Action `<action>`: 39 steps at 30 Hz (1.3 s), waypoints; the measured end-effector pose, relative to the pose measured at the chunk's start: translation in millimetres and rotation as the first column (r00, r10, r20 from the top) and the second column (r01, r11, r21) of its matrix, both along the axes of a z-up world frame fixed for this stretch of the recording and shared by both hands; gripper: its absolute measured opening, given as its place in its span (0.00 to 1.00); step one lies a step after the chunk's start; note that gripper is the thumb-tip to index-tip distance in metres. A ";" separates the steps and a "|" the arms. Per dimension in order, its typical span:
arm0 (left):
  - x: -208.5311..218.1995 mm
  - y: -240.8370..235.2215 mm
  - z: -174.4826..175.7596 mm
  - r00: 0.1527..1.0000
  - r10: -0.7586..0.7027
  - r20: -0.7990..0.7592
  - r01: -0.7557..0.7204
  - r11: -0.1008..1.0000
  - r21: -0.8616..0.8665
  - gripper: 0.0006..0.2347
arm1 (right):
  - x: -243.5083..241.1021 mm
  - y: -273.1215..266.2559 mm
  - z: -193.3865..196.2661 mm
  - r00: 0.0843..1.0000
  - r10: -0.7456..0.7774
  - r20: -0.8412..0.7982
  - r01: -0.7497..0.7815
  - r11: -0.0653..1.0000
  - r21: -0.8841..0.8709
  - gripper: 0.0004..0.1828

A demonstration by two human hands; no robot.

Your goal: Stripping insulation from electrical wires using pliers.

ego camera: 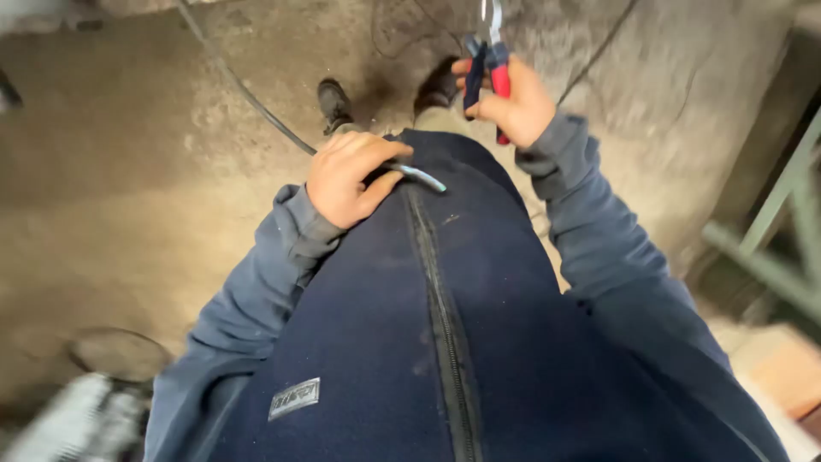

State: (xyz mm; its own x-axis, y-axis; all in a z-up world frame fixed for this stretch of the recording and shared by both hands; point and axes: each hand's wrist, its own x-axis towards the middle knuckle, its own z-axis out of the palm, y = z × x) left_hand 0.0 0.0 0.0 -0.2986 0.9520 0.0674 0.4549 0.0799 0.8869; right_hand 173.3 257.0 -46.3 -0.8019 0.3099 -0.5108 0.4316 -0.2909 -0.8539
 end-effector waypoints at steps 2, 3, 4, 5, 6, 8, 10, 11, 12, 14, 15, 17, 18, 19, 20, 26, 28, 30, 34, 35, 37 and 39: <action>7.0 -2.4 5.1 0.991 0.131 -0.040 -0.130 0.991 0.026 0.09 | -48.1 29.7 28.5 0.982 0.164 0.096 -0.178 0.971 0.159 0.27; 7.6 -4.8 4.9 0.975 0.206 -0.081 -0.202 0.978 0.054 0.09 | -76.5 40.0 39.1 0.948 0.250 0.198 -0.302 0.902 0.308 0.24; 14.7 -6.1 6.8 0.961 0.259 -0.095 -0.255 0.966 0.054 0.09 | -91.2 53.7 31.3 0.935 0.303 0.184 -0.348 0.885 0.310 0.24; 31.5 -5.1 9.7 0.930 0.339 -0.141 -0.340 0.940 0.022 0.09 | -100.1 68.4 22.7 0.913 0.328 0.240 -0.406 0.765 0.499 0.22; 49.4 -3.8 12.4 0.890 0.415 -0.188 -0.424 0.906 -0.006 0.10 | -109.7 81.1 14.2 0.897 0.336 0.288 -0.440 0.604 0.665 0.21; 53.3 -7.4 19.6 0.815 0.532 -0.229 -0.546 0.837 -0.001 0.11 | -140.8 75.7 26.5 0.892 0.439 0.113 -0.321 0.437 0.840 0.24; 68.0 -11.3 25.9 0.727 0.626 -0.281 -0.651 0.759 0.005 0.12 | -142.6 63.1 35.8 0.831 0.550 -0.082 -0.116 0.315 0.942 0.26; 71.6 -15.7 29.3 0.715 0.653 -0.251 -0.680 0.733 -0.027 0.12 | -134.2 53.7 40.6 0.799 0.575 -0.176 -0.111 0.429 0.896 0.25; 74.0 -20.2 32.2 0.699 0.681 -0.220 -0.706 0.706 -0.059 0.13 | -126.6 45.6 44.8 0.765 0.586 -0.268 -0.118 0.536 0.836 0.24; 81.8 -20.1 29.9 0.657 0.714 -0.243 -0.751 0.649 -0.124 0.14 | -99.5 15.4 52.9 0.675 0.713 -0.191 -0.424 0.587 0.690 0.17; 83.8 -20.4 28.2 0.652 0.715 -0.251 -0.758 0.626 -0.185 0.15 | -81.8 1.7 57.2 0.573 0.809 -0.134 -0.673 0.557 0.487 0.15; 86.0 -20.0 20.9 0.661 0.716 -0.224 -0.750 0.632 -0.194 0.15 | -45.9 -23.9 43.0 0.593 0.803 -0.053 -0.767 0.584 0.264 0.15; 85.0 -19.1 16.5 0.684 0.706 -0.185 -0.729 0.652 -0.206 0.15 | -27.6 -36.0 35.4 0.604 0.796 0.044 -0.797 0.604 0.019 0.16; 80.8 -18.4 17.0 0.692 0.697 -0.188 -0.722 0.663 -0.197 0.15 | -18.0 -39.3 24.5 0.615 0.787 0.043 -0.788 0.614 0.029 0.16; 76.7 -17.9 17.4 0.714 0.689 -0.127 -0.696 0.676 -0.242 0.14 | -8.6 -42.9 13.4 0.680 0.733 0.004 -0.729 0.677 -0.103 0.16; 79.5 -43.4 -36.3 0.580 0.698 0.420 -0.632 0.711 -0.309 0.13 | 19.9 -80.5 -0.4 0.838 0.543 -0.048 -0.545 0.836 -0.062 0.13; 86.8 -58.5 -53.0 0.520 0.641 0.565 -0.563 0.754 -0.337 0.13 | 24.5 -103.3 5.8 0.840 0.541 -0.046 -0.538 0.841 0.058 0.11; 93.7 -73.7 -56.3 0.551 0.563 0.616 -0.295 0.822 -0.487 0.15 | 26.4 -132.3 15.9 0.823 0.569 -0.005 -0.548 0.795 0.260 0.10; 110.4 -115.1 -87.8 0.409 0.395 0.823 -0.275 0.913 -0.301 0.12 | 36.0 -176.9 4.9 0.824 0.559 0.088 -0.558 0.777 0.291 0.10; 113.4 -128.2 -91.4 0.423 0.291 0.858 -0.284 0.942 -0.180 0.12 | 39.5 -187.6 -1.0 0.819 0.569 0.067 -0.565 0.782 0.266 0.10; 116.5 -155.9 -95.8 0.426 0.179 0.887 -0.281 0.958 -0.058 0.11 | 45.6 -212.4 -12.7 0.818 0.573 0.056 -0.568 0.789 0.234 0.11; 121.0 -182.5 -97.2 0.351 0.144 0.925 -0.237 0.970 -0.061 0.10 | 52.9 -236.6 -23.4 0.862 0.505 -0.040 -0.506 0.859 -0.077 0.13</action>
State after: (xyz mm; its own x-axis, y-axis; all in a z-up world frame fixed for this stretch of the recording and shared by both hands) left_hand 121.0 -182.5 -97.2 -0.3915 0.8668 -0.3090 -0.6629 -0.0327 0.7480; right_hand 226.2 20.4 -69.8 -0.8461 -0.1829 -0.5007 0.5232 -0.1059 -0.8456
